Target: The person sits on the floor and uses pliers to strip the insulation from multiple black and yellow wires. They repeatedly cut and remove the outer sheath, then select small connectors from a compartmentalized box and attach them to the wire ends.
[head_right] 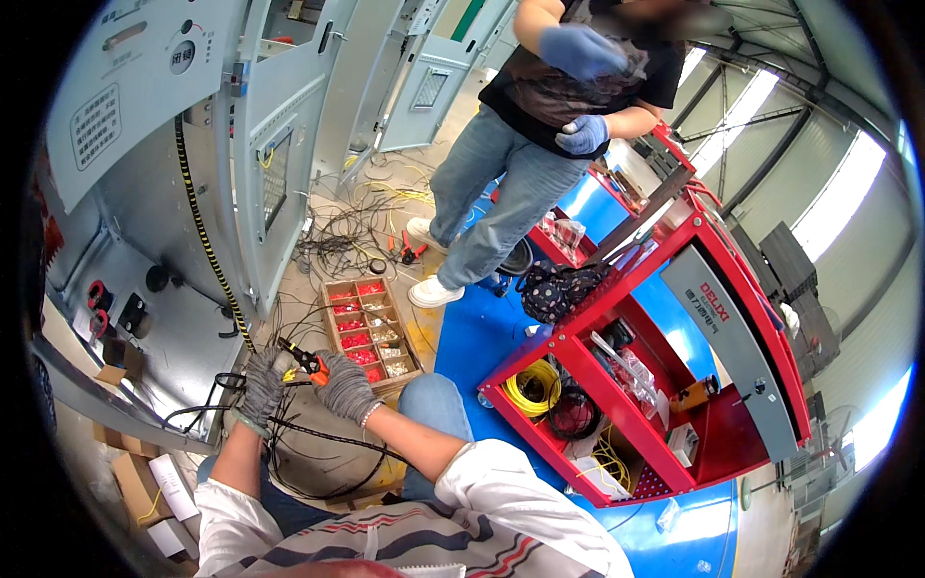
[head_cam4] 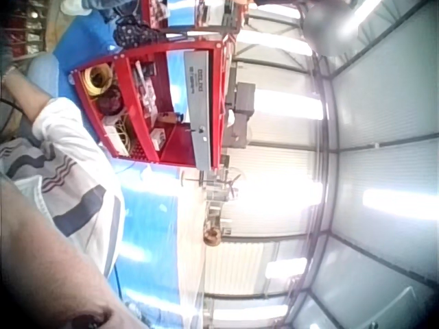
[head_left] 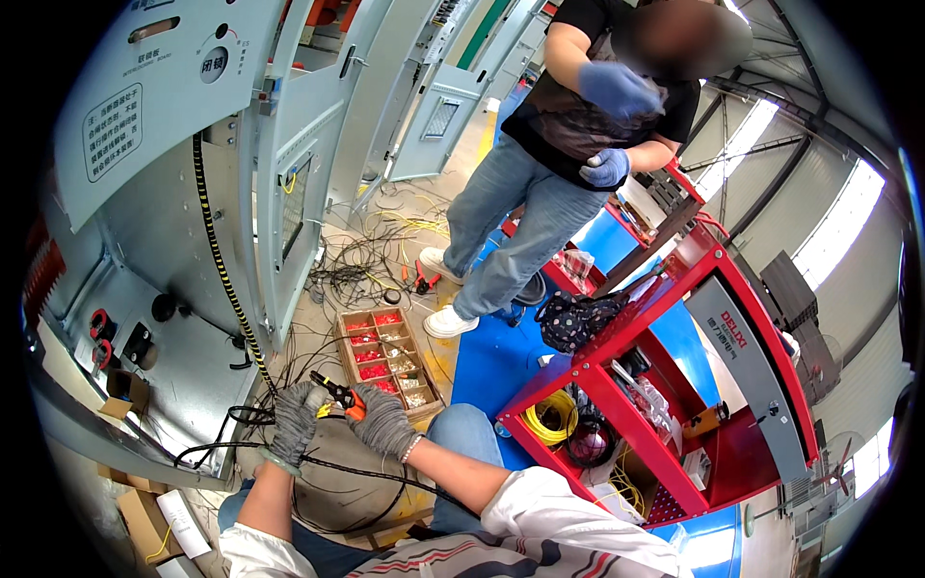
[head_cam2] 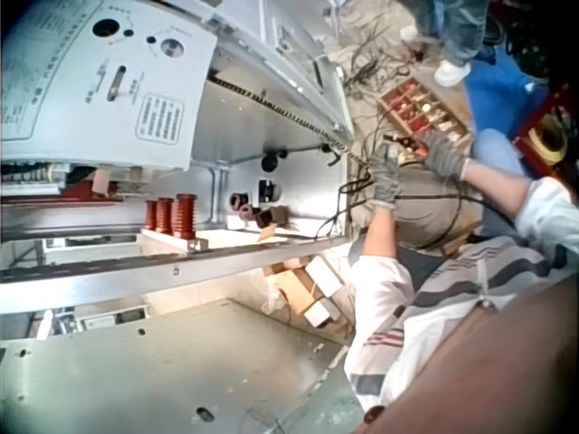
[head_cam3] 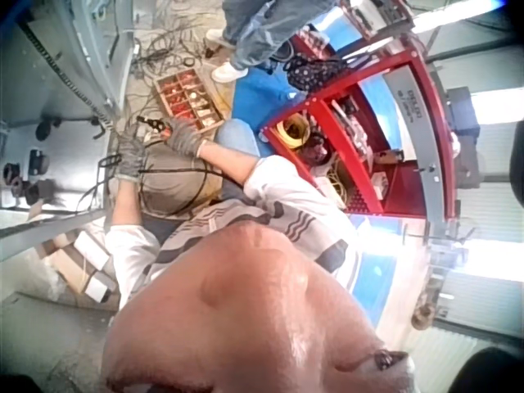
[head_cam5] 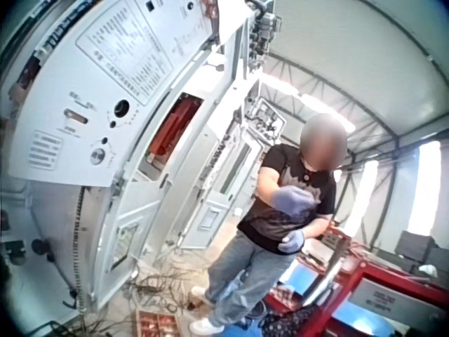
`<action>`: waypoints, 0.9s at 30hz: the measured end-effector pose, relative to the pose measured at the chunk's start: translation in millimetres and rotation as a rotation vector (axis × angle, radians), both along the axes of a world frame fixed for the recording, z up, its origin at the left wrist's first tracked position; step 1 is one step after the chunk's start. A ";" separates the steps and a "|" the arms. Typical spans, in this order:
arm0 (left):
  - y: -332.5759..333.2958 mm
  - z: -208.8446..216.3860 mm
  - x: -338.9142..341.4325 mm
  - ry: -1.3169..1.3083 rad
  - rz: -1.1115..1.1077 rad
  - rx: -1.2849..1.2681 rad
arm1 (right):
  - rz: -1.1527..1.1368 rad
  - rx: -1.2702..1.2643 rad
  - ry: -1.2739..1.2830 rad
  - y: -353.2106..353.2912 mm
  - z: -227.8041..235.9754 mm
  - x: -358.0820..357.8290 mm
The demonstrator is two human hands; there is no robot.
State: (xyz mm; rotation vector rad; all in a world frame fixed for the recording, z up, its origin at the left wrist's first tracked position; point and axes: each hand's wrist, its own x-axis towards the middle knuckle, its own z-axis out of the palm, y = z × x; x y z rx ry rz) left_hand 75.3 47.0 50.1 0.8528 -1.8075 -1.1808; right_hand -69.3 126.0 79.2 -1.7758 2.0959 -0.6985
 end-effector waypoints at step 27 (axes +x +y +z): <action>-13.9 -49.4 -1.1 -0.126 0.305 -0.208 | 0.044 -0.213 0.183 -26.4 11.2 -35.6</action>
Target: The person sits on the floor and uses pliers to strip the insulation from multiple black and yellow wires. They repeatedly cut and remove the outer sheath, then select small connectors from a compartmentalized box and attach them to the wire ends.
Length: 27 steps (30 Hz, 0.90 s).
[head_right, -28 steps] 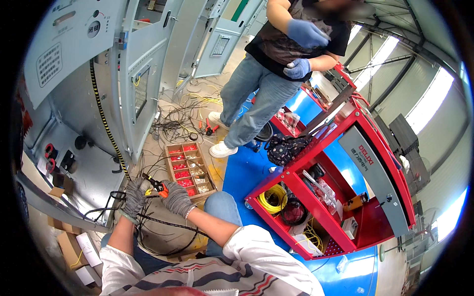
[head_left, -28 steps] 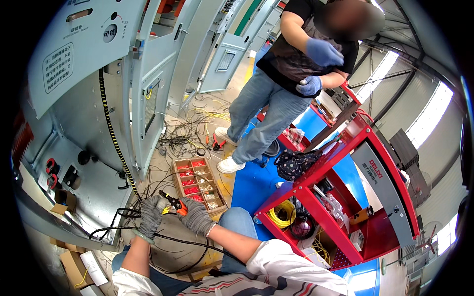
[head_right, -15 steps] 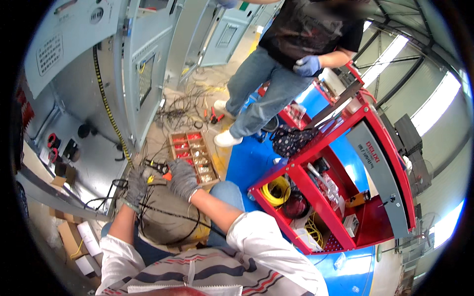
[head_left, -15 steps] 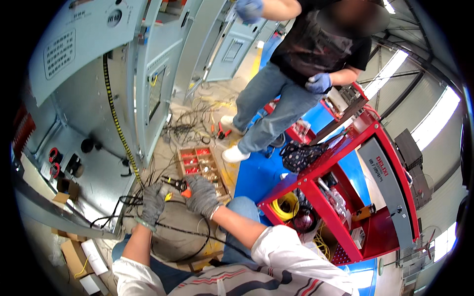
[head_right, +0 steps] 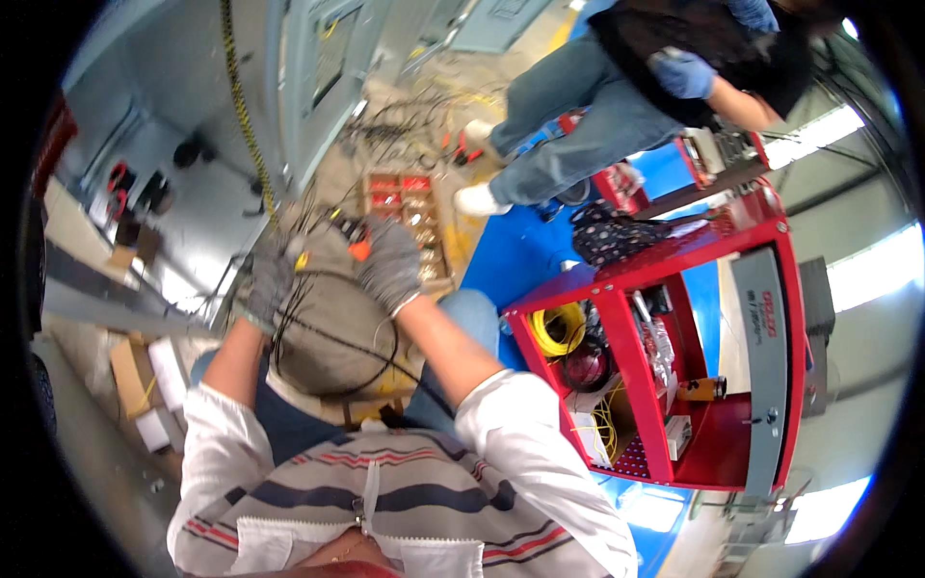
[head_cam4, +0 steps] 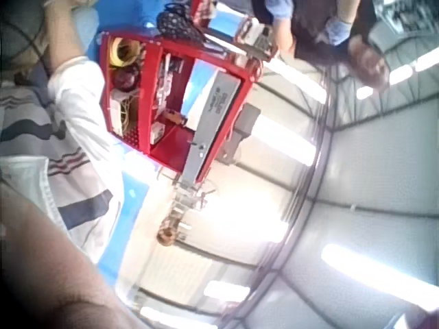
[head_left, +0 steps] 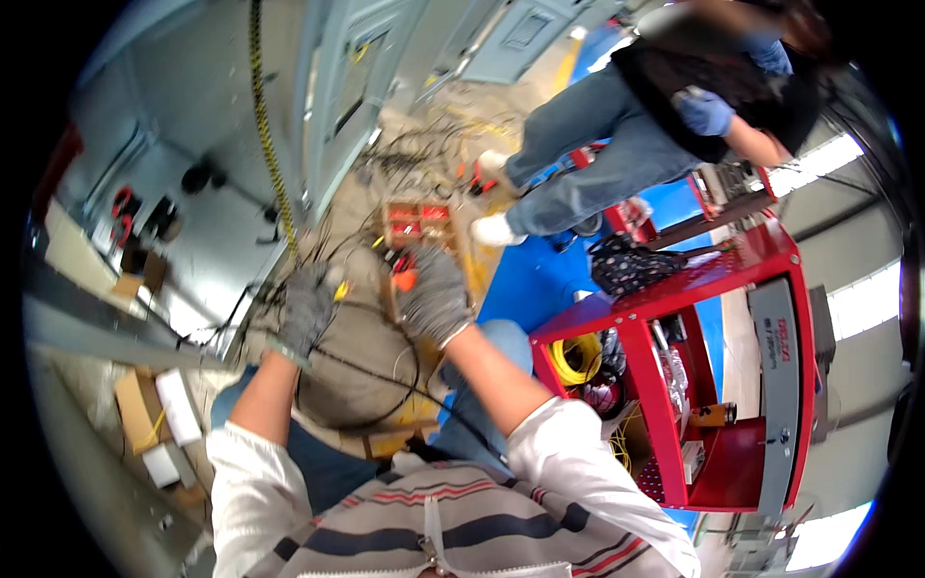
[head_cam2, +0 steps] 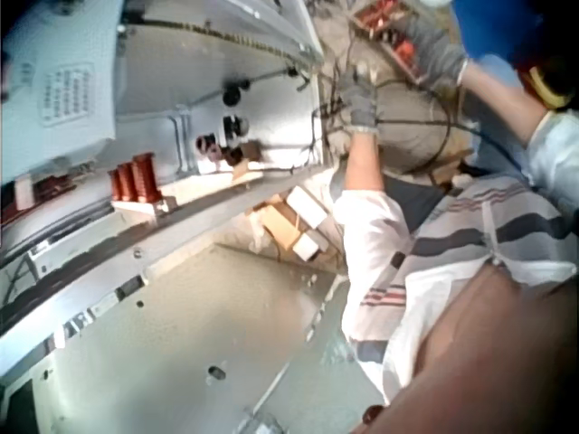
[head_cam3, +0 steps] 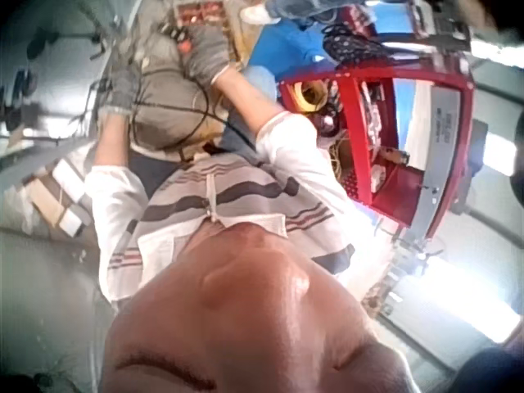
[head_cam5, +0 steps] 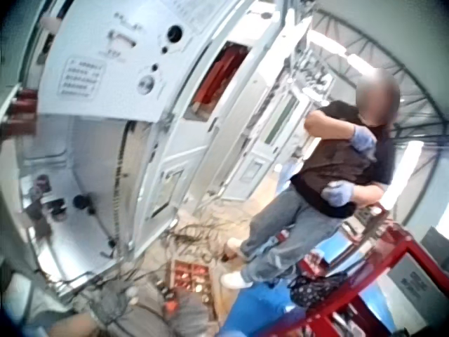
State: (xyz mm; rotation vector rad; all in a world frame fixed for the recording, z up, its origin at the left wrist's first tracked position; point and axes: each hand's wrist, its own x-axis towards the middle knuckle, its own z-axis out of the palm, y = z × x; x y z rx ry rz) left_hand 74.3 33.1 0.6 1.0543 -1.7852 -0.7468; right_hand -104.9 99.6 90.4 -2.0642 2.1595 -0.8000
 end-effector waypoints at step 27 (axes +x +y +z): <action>-9.5 22.4 5.2 0.573 -0.256 0.813 | 0.061 0.313 -0.179 11.7 -38.6 -35.6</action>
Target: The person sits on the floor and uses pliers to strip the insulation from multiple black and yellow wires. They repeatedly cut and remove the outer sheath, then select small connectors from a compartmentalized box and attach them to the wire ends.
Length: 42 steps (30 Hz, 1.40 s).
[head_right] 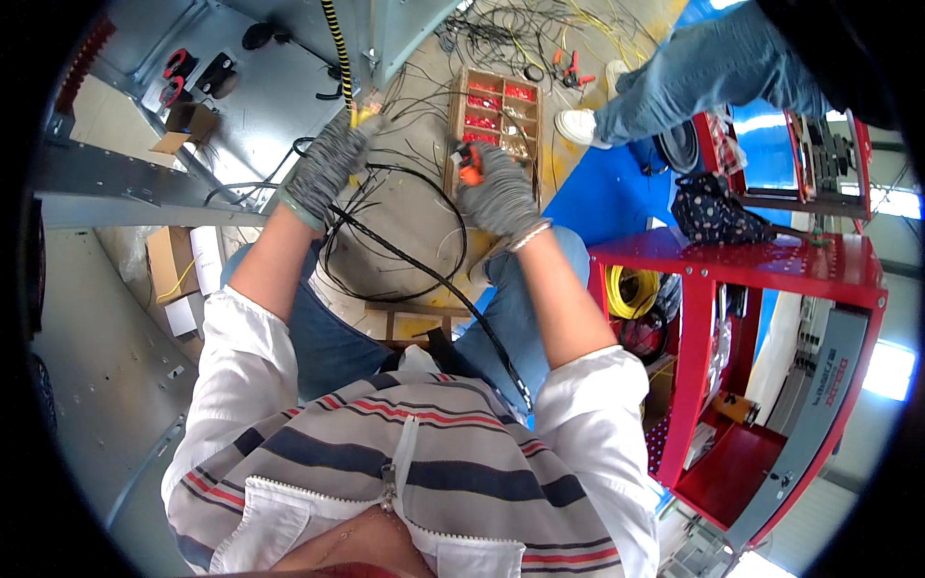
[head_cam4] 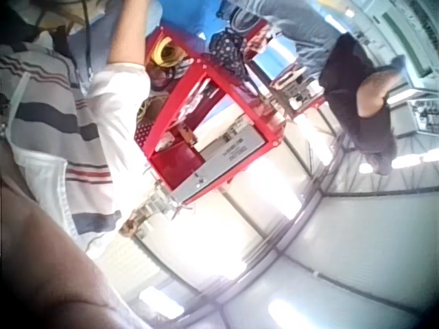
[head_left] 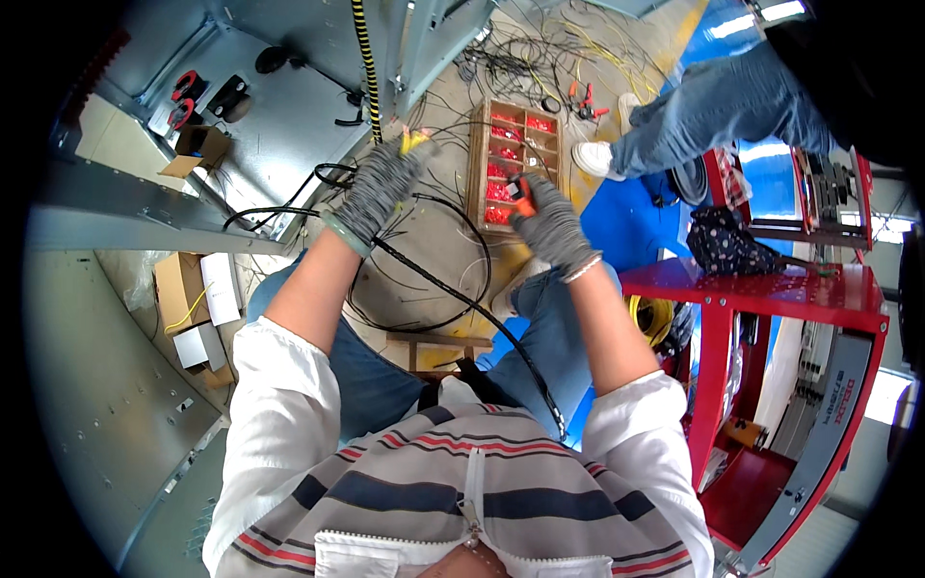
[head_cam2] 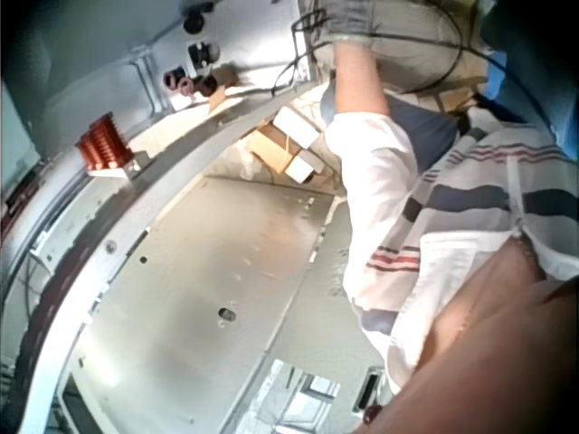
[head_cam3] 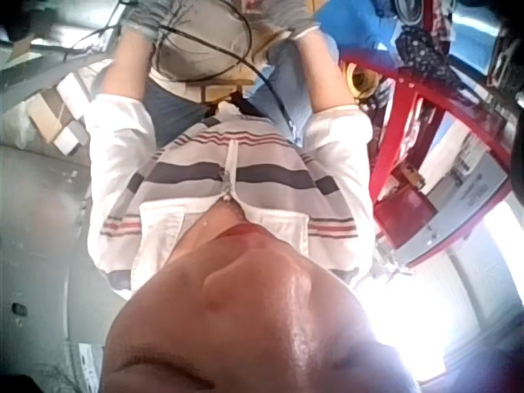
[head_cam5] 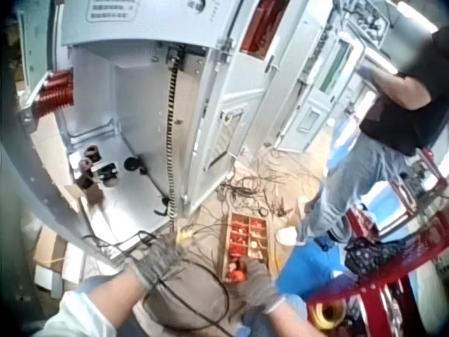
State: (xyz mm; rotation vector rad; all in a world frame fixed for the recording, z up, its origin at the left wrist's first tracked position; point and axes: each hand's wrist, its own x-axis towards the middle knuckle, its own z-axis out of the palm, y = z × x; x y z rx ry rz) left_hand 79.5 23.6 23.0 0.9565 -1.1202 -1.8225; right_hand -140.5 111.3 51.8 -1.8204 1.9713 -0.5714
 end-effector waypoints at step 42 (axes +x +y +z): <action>-0.8 -43.4 -76.4 -0.843 -0.341 -0.352 | 0.077 0.480 -0.794 -46.2 -59.5 -34.8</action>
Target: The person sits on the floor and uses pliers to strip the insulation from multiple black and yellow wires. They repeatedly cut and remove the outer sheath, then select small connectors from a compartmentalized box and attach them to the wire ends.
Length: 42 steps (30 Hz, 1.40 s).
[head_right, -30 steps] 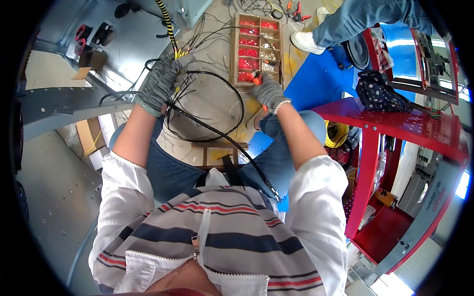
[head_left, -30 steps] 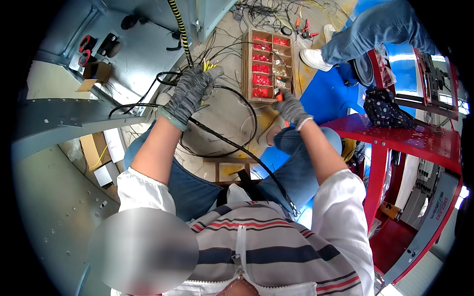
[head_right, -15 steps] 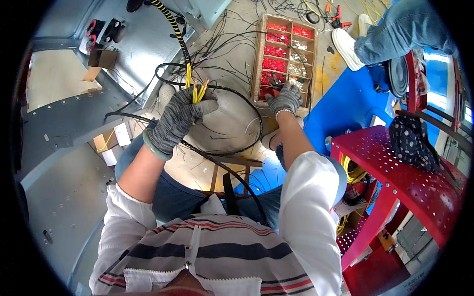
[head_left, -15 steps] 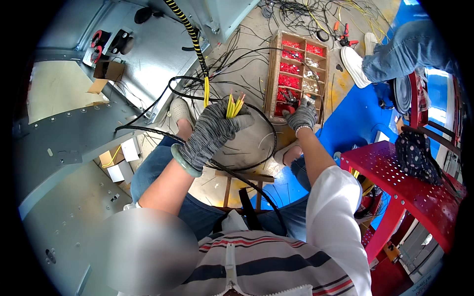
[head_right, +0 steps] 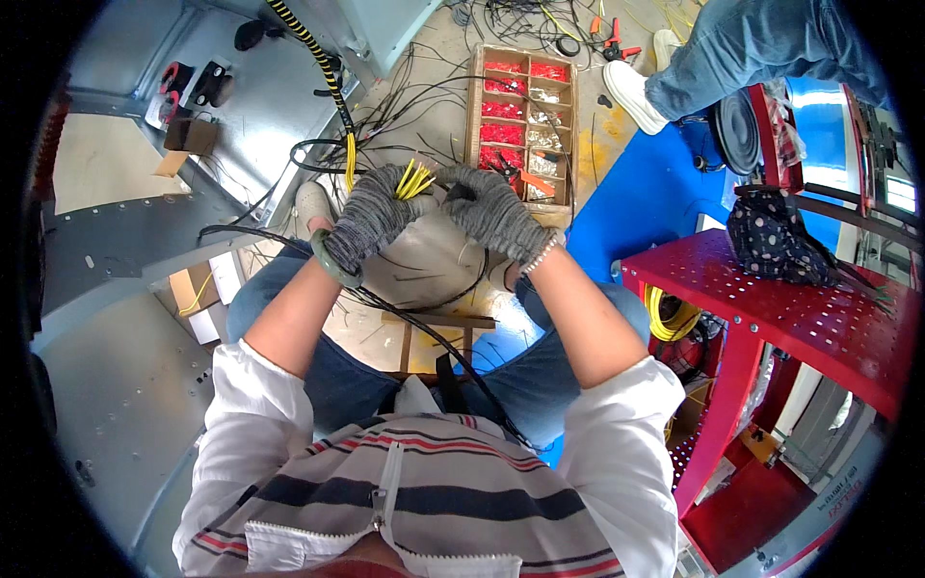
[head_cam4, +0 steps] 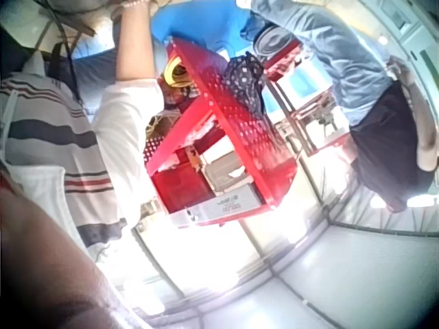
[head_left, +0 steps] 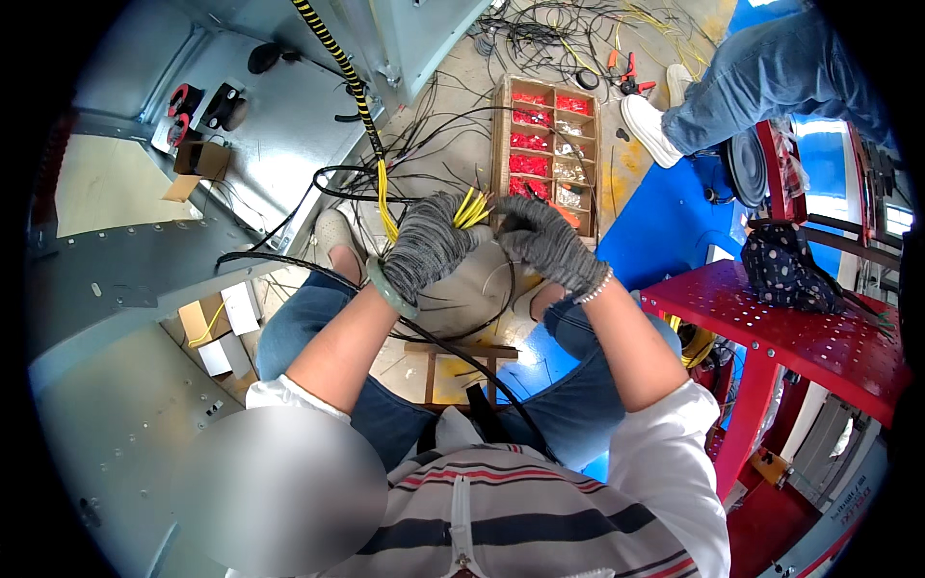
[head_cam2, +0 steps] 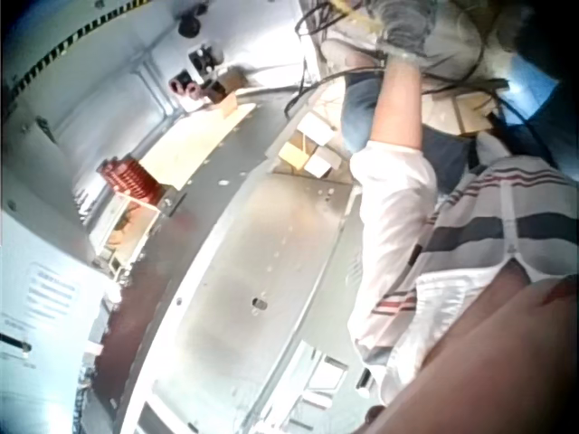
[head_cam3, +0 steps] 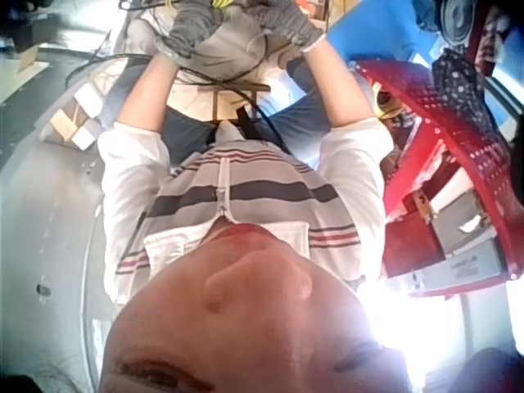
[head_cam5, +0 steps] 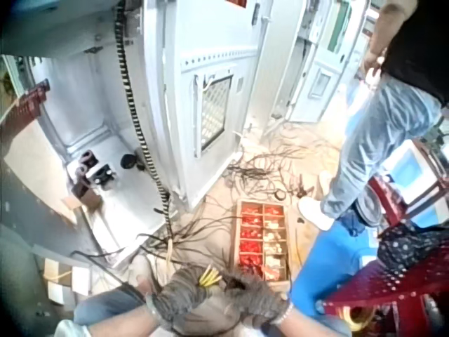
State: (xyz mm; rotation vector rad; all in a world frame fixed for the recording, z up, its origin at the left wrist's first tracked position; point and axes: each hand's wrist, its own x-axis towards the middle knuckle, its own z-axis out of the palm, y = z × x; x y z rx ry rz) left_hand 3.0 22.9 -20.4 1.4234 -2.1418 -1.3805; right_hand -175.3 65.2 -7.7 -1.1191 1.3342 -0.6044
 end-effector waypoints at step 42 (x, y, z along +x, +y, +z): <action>-4.5 12.2 -39.2 0.222 0.076 0.284 | -0.423 -0.676 0.492 14.3 36.9 -54.7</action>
